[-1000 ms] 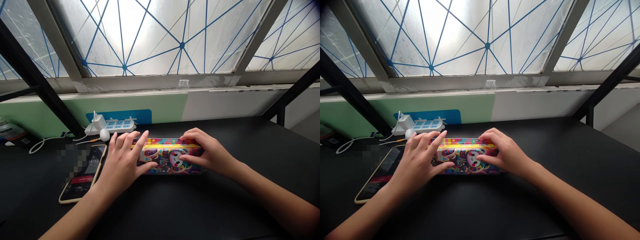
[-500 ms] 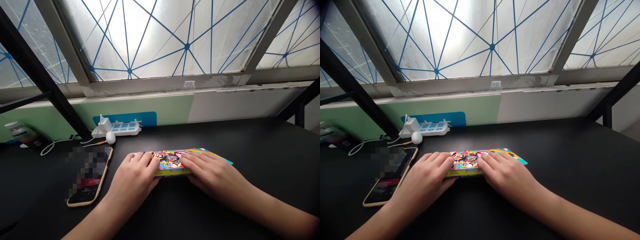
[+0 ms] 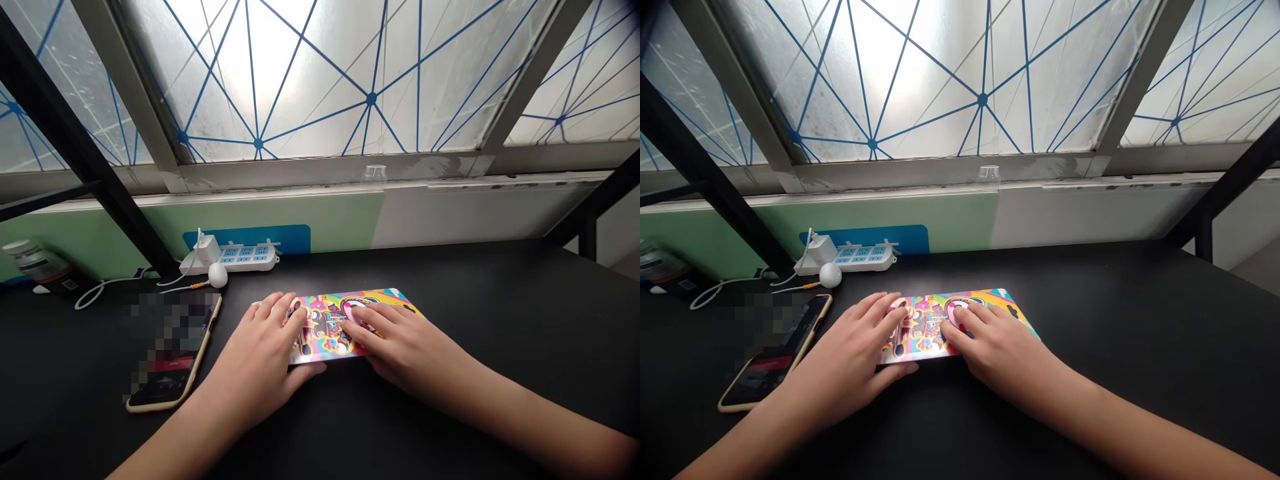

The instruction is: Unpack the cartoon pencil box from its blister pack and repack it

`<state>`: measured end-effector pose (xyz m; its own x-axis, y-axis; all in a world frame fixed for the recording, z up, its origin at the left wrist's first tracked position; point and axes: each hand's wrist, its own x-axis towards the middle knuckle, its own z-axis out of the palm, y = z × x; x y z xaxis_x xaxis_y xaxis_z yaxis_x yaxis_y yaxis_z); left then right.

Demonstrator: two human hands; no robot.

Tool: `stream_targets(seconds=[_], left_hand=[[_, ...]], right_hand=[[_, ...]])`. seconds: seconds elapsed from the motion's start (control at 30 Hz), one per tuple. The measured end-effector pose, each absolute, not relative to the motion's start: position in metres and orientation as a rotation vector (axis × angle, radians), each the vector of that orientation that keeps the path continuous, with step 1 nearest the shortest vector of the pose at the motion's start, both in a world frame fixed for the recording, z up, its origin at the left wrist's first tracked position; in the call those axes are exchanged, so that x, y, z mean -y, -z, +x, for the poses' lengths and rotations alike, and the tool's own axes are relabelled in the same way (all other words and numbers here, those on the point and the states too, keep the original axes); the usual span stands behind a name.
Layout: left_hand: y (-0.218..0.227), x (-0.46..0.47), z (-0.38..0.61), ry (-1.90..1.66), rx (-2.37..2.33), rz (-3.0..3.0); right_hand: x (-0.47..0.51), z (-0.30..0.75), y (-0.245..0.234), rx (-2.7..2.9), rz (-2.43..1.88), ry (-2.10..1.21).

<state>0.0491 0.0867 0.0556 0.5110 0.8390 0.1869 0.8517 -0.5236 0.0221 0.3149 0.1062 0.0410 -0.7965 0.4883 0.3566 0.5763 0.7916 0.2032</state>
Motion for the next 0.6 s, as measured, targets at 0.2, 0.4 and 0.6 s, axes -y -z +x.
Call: stream_targets(seconds=[0.2, 0.4, 0.6], left_hand=[[-0.043, -0.095, 0.043, 0.150, 1.591, -2.805], [-0.051, -0.103, 0.037, 0.270, 1.582, -2.847], [-0.048, -0.105, 0.036, 0.208, 1.565, -2.898]], right_hand=[[-0.104, 0.318, -0.042, 2.737, -0.865, 0.232], [-0.105, 0.310, -0.038, 2.790, -0.882, 0.024], [-0.107, 0.285, -0.033, 2.860, -0.864, 0.029]])
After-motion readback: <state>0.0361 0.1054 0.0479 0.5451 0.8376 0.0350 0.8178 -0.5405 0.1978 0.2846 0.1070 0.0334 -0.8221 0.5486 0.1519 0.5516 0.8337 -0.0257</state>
